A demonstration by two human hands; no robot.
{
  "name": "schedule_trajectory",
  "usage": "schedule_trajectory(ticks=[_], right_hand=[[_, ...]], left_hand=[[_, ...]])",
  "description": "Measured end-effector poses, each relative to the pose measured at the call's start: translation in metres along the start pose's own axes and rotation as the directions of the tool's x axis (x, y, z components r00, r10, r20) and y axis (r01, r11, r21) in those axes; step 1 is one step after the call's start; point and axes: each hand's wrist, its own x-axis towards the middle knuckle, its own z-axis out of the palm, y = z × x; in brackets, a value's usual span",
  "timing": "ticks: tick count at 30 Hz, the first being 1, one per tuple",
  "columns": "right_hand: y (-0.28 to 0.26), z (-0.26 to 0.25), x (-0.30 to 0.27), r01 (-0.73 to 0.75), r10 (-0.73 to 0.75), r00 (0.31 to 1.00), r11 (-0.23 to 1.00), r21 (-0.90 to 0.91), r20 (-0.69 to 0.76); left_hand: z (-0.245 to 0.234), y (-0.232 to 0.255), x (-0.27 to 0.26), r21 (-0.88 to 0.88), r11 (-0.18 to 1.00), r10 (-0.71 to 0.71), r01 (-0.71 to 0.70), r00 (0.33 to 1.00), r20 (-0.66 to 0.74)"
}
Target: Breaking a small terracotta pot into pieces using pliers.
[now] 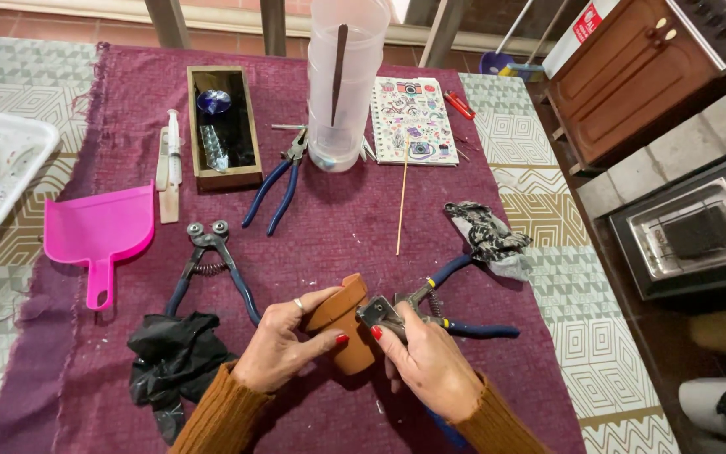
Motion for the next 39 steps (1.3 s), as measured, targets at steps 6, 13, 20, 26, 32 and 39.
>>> schedule_trajectory(ticks=[6,13,20,26,32,39], right_hand=[[-0.002,-0.003,-0.003,-0.016,0.018,1.0,0.993,-0.114,0.022],[-0.003,-0.003,-0.005,-0.004,0.007,1.0,0.984,-0.179,0.017],[-0.004,-0.005,-0.01,-0.035,0.047,0.997,0.982,-0.183,0.058],[0.001,-0.008,-0.011,-0.039,0.057,0.995,0.979,-0.199,0.087],[0.0,-0.011,-0.012,-0.056,0.081,0.991,0.973,-0.226,0.104],[-0.003,-0.014,-0.017,-0.076,0.108,0.984,0.976,-0.206,0.145]], left_hand=[[-0.001,-0.005,0.001,0.001,0.987,0.159,-0.159,0.987,0.017],[0.0,-0.008,0.0,-0.022,0.986,0.166,-0.165,0.986,0.015],[0.001,-0.005,0.0,-0.005,0.993,0.122,-0.122,0.992,0.012],[0.001,-0.004,0.0,0.027,0.999,0.027,-0.028,0.999,0.019],[0.0,-0.006,0.001,0.051,0.992,0.116,-0.116,0.993,0.01],[0.001,-0.007,0.001,0.096,0.991,0.096,-0.095,0.995,-0.01]])
